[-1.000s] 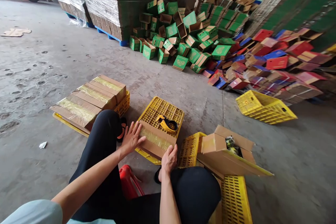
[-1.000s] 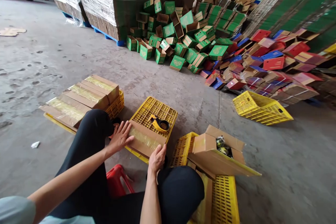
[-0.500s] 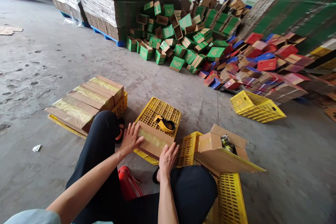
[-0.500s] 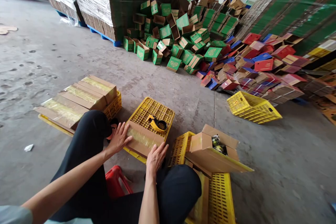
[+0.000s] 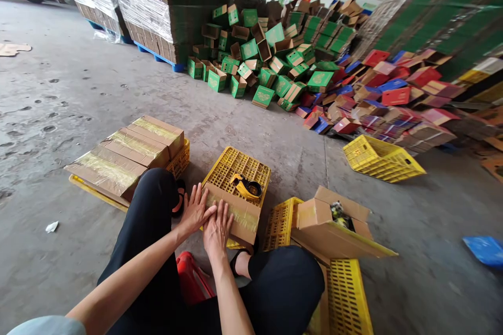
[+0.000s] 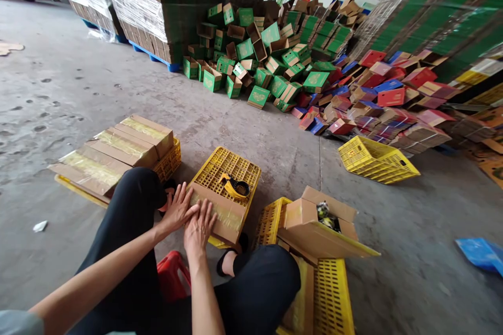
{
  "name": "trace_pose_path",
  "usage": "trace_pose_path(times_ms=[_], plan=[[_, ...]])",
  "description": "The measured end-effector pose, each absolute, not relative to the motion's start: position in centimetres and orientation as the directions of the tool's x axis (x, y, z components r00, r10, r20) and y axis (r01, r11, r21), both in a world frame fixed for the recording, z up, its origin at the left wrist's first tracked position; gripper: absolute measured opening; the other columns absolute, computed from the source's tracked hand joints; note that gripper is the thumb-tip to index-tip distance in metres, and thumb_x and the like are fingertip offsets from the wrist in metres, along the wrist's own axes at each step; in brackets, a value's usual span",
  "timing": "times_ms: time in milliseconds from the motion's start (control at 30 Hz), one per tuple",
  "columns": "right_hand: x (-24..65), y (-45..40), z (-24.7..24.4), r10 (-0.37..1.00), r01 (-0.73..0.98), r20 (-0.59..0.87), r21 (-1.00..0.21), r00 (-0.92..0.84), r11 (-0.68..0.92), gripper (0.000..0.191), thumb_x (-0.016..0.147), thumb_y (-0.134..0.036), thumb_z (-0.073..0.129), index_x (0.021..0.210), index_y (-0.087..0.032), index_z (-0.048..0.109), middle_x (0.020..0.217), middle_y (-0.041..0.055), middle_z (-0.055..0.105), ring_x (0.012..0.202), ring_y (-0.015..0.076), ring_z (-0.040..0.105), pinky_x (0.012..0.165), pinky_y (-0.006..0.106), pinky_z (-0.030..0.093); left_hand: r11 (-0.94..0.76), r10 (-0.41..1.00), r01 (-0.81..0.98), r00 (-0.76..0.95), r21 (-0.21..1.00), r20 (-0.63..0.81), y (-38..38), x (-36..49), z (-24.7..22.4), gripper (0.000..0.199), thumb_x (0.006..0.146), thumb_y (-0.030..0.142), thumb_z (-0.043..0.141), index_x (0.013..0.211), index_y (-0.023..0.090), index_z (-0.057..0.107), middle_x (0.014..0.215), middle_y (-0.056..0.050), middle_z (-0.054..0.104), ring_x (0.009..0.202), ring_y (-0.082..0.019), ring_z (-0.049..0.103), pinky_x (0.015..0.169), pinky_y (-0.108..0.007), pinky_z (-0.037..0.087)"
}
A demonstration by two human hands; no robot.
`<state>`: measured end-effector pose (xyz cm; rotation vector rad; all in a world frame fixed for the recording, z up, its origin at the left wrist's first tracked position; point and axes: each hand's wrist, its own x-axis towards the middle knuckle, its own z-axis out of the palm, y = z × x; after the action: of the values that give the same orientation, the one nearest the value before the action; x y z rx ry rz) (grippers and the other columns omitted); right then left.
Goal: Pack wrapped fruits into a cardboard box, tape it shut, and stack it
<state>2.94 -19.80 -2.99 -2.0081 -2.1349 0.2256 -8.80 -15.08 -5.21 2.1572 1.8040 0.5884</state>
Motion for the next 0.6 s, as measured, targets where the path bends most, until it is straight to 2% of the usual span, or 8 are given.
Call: trace_pose_path(times_ms=[133, 233, 367, 500, 600], plan=[[2.2, -19.1, -2.4, 0.982, 0.949, 0.018, -0.255, -0.187, 0.185, 0.062, 0.105, -0.034, 0.040, 0.165, -0.029, 0.025, 0.169, 0.0112, 0.034, 0.158, 0.0355, 0.025, 0.125, 0.067, 0.018, -0.365, 0.931, 0.788, 0.323, 0.495, 0.172, -15.8, -8.5, -3.9, 0.069, 0.107, 0.062, 0.029, 0.164, 0.023, 0.033, 0.169, -0.014, 0.034, 0.159, -0.033, 0.022, 0.127, -0.059, 0.019], [3.5, -18.8, -2.0, 0.984, 0.956, 0.005, -0.238, -0.175, 0.171, 0.062, 0.105, -0.033, 0.039, 0.165, -0.026, 0.025, 0.169, 0.0125, 0.034, 0.158, 0.0338, 0.026, 0.126, 0.065, 0.017, -0.418, 0.905, 0.750, 0.390, 0.513, 0.167, -16.0, -8.5, -4.0, 0.071, 0.106, 0.063, 0.030, 0.166, 0.024, 0.029, 0.167, -0.012, 0.037, 0.158, -0.033, 0.027, 0.127, -0.056, 0.020], [6.6, -19.2, -2.0, 0.994, 0.973, 0.005, -0.205, -0.106, 0.105, 0.060, 0.107, -0.038, 0.035, 0.165, -0.025, 0.027, 0.171, 0.0125, 0.028, 0.160, 0.0318, 0.023, 0.126, 0.065, 0.017, -0.449, 0.893, 0.764, 0.400, 0.463, 0.206, -15.9, -8.6, -5.0, 0.074, 0.105, 0.065, 0.032, 0.166, 0.023, 0.029, 0.168, -0.013, 0.035, 0.158, -0.031, 0.028, 0.127, -0.054, 0.023], [10.3, -20.3, -1.8, 0.999, 0.992, -0.008, -0.121, -0.034, 0.033, 0.060, 0.107, -0.048, 0.039, 0.164, -0.028, 0.033, 0.171, 0.0119, 0.027, 0.159, 0.0355, 0.025, 0.123, 0.066, 0.022, -0.483, 0.876, 0.787, 0.438, 0.384, 0.203, -15.1, -9.1, -5.3, 0.076, 0.103, 0.069, 0.032, 0.160, 0.020, 0.042, 0.166, -0.016, 0.038, 0.156, -0.032, 0.033, 0.123, -0.052, 0.033], [13.6, -21.0, -1.3, 0.999, 0.997, -0.023, -0.069, 0.034, -0.036, 0.064, 0.105, -0.050, 0.042, 0.163, -0.023, 0.037, 0.170, 0.0174, 0.029, 0.156, 0.0377, 0.031, 0.121, 0.062, 0.029, -0.481, 0.875, 0.807, 0.465, 0.343, 0.133, -13.8, -10.7, -4.5, 0.080, 0.101, 0.074, 0.032, 0.154, 0.018, 0.051, 0.163, -0.018, 0.042, 0.152, -0.035, 0.040, 0.119, -0.051, 0.040]])
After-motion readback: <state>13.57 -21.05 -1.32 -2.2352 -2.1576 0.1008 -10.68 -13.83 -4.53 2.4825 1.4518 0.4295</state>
